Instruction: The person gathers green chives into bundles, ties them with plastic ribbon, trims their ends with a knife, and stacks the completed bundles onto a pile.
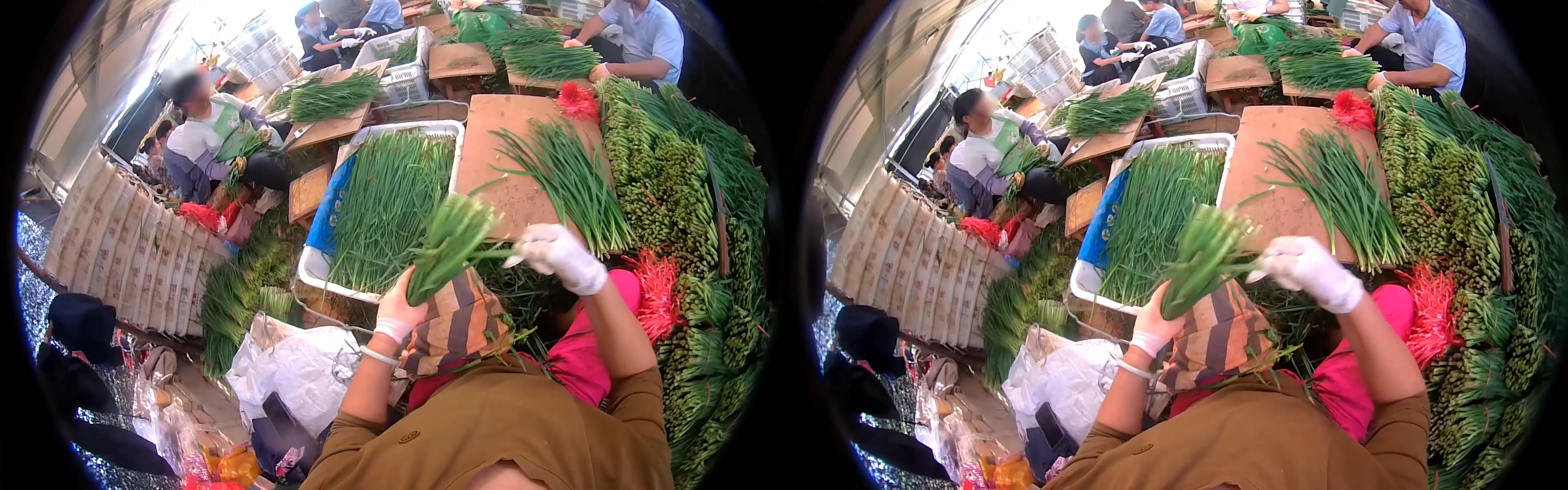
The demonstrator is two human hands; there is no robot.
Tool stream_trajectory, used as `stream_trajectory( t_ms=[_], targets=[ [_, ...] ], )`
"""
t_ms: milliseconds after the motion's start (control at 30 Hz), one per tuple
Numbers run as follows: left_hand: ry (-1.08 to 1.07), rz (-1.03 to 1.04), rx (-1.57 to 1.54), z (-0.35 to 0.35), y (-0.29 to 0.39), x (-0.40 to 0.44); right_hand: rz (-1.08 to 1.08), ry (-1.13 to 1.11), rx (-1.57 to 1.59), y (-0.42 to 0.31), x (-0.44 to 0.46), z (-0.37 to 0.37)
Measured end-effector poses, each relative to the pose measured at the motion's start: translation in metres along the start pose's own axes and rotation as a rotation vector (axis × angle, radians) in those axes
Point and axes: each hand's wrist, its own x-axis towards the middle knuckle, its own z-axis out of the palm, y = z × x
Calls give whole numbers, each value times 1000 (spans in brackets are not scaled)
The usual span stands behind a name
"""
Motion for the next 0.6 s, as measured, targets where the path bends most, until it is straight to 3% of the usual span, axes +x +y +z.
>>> stream_trajectory(
  t_ms=[67, 133, 200, 267, 367, 467, 600],
  targets=[
    [-77, -104, -255, -3, -9, -3, -135, 129, 152, 1, -14, -14],
    [-243, -318, -637, -10, -9, -6, -184, 75, 185, 38, -13, -44],
    [-259, -231, -762, -8, -15, -5, 83, 36, -187, 72, -15, -70],
    [-302, -242, -929, -12, -9, -7, 274, -74, -1732, 83, -16, -74],
    [-295, -202, -1064, -11, 0, -8, -309, 181, -1151, 120, -14, -82],
    [-322, -222, -1122, -11, 11, -16, -317, 323, -904, 101, 2, -45],
    [-392, -204, -1208, -12, 37, -18, -480, 326, -885, 102, 28, -3]
  ],
)
